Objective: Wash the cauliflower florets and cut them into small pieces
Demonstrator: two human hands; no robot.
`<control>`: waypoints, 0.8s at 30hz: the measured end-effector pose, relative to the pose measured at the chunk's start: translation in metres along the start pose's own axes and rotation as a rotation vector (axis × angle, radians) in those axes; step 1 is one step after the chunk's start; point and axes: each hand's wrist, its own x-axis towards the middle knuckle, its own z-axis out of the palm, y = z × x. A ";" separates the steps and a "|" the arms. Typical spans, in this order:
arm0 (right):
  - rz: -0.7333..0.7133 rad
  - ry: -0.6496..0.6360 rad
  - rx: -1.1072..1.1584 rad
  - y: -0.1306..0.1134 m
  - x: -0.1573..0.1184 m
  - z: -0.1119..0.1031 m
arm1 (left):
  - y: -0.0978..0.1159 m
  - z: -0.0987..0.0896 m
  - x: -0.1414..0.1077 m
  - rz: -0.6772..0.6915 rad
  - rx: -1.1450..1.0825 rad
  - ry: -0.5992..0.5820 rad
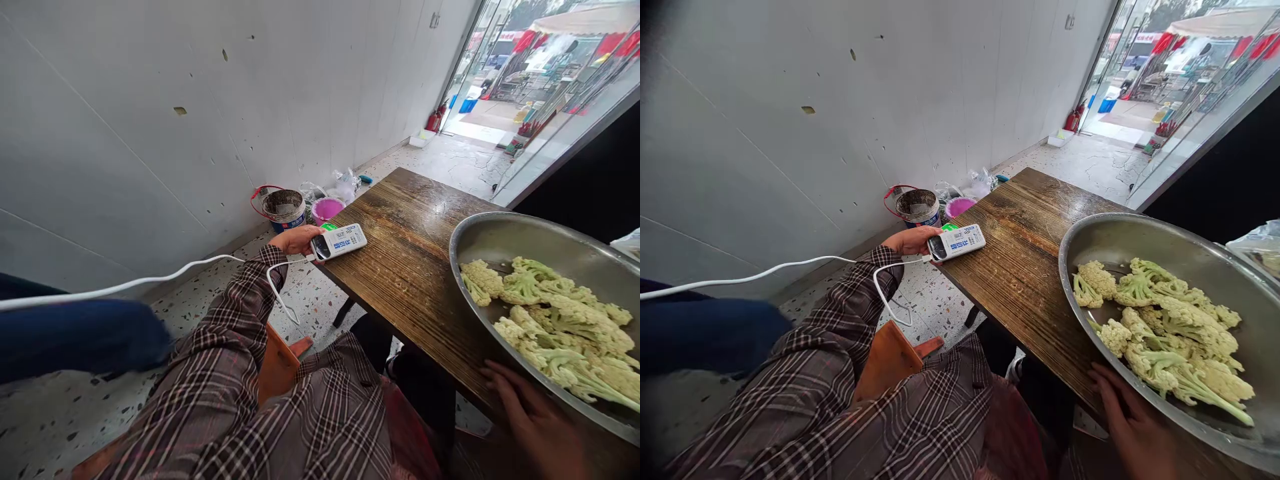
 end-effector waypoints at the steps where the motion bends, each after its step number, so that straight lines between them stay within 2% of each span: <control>1: -0.003 0.006 -0.005 -0.001 0.000 0.000 | 0.000 0.002 0.001 0.021 0.051 0.014; 5: -0.016 0.015 0.005 -0.007 -0.002 0.000 | 0.003 0.013 -0.005 0.120 0.242 0.079; 9: -0.019 0.029 0.013 -0.013 -0.003 0.000 | 0.007 0.023 -0.013 0.172 0.270 0.124; 12: -0.077 0.070 0.032 -0.014 -0.005 0.002 | 0.007 0.023 -0.018 0.240 0.246 0.222; 16: -0.138 0.105 0.076 -0.011 -0.006 0.006 | 0.004 0.015 -0.028 0.299 0.187 0.281; 20: -0.155 0.129 0.101 -0.005 -0.004 0.008 | -0.009 0.002 -0.045 0.389 0.092 0.430; 24: -0.176 0.141 0.102 -0.004 -0.001 0.008 | -0.037 -0.003 -0.059 0.419 -0.013 0.603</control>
